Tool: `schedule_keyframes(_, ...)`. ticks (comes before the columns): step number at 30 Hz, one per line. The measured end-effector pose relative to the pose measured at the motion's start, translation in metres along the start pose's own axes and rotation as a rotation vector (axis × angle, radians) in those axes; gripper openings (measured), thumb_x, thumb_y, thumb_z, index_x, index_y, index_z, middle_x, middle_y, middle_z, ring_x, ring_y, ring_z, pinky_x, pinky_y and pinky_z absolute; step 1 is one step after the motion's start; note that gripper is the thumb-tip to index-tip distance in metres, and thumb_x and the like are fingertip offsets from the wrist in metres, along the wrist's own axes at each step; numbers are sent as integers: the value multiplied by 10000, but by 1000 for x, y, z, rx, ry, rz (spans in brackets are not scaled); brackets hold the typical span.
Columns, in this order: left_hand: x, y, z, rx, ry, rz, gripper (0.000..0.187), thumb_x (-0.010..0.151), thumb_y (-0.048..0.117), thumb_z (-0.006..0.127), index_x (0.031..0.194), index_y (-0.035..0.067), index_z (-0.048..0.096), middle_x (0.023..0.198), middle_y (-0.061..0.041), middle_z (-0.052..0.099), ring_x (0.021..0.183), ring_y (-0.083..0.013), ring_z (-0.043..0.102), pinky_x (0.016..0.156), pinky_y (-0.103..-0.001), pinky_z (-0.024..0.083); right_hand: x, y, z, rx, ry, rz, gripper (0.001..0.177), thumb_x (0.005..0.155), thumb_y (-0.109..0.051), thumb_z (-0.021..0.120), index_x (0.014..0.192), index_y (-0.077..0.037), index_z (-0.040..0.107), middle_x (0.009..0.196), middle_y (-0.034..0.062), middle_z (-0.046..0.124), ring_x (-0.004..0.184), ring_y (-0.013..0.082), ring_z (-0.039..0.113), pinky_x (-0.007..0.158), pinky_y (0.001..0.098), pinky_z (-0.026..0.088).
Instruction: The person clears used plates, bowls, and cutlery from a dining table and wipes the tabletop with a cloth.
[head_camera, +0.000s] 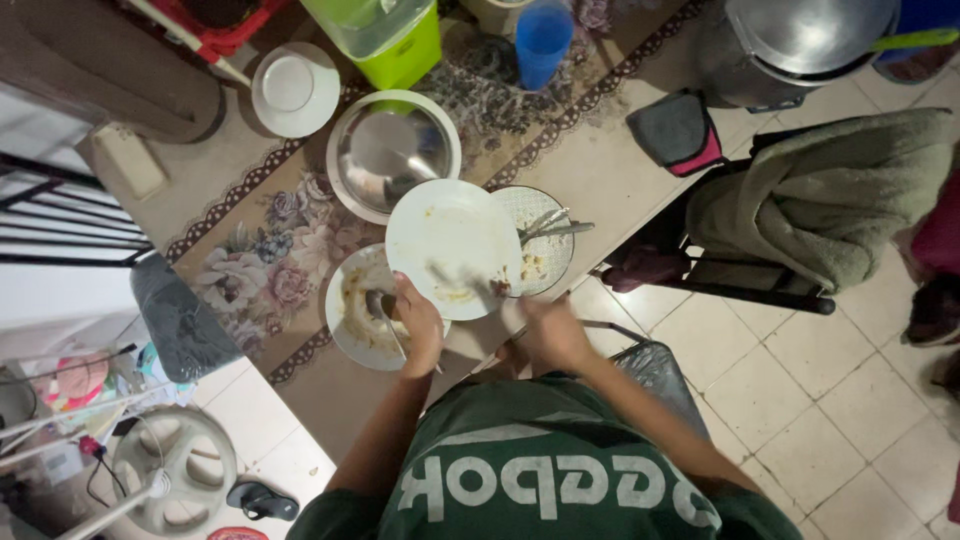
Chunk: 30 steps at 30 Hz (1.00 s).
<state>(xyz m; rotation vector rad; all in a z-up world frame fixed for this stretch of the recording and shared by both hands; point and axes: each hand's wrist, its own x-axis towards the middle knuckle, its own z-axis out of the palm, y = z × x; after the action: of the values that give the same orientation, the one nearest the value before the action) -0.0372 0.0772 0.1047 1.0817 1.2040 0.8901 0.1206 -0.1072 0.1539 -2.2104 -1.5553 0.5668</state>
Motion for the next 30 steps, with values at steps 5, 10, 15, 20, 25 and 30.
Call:
schedule_keyframes(5, -12, 12, 7, 19, 30, -4, 676, 1112, 452, 323, 1336, -150, 537, 1295, -235, 659, 1133, -286, 627, 1015, -362, 467, -16, 2, 23, 119, -326, 283, 211, 994, -136, 500, 1169, -23, 534, 812, 217, 672, 646, 381, 687, 559, 482, 572)
schedule_keyframes(10, -16, 20, 1, 9, -55, 57, 657, 1125, 441, 294, 1322, -139, 533, 1292, -214, 658, 1148, -261, 627, 1028, -351, 467, -33, 61, 43, -74, 99, 229, 155, 921, -147, 553, 1059, -95, 601, 817, 188, 685, 703, 390, 685, 630, 505, 548)
schedule_keyframes(15, -21, 25, 1, 5, -78, 87, 643, 1125, 430, 274, 1346, -129, 502, 1313, -217, 631, 1177, -275, 601, 1039, -355, 451, -30, 45, 36, 8, 151, 319, 134, 946, -109, 536, 1060, -68, 593, 817, 191, 680, 697, 396, 679, 631, 501, 542)
schedule_keyframes(20, -30, 34, 6, 130, -55, 62, 672, 1118, 463, 274, 1326, -126, 522, 1286, -238, 652, 1150, -296, 617, 1032, -367, 455, -26, 10, 43, 106, 124, 97, 183, 866, -148, 625, 1007, -38, 584, 767, 182, 694, 697, 379, 686, 625, 491, 552)
schedule_keyframes(25, -40, 45, 3, 220, -132, 80, 701, 1090, 500, 247, 1343, -94, 519, 1214, -234, 668, 1112, -284, 666, 983, -370, 502, -17, 43, 45, 7, 75, 447, 410, 820, 30, 522, 1192, -96, 641, 871, 197, 708, 590, 320, 705, 526, 443, 577)
schedule_keyframes(30, -40, 38, 10, 148, -101, 61, 705, 1103, 499, 276, 1302, -126, 534, 1235, -243, 666, 1111, -304, 646, 990, -380, 485, -35, 27, 44, 48, 227, 284, 153, 885, -60, 621, 1038, -56, 627, 777, 197, 700, 668, 375, 695, 619, 479, 564)
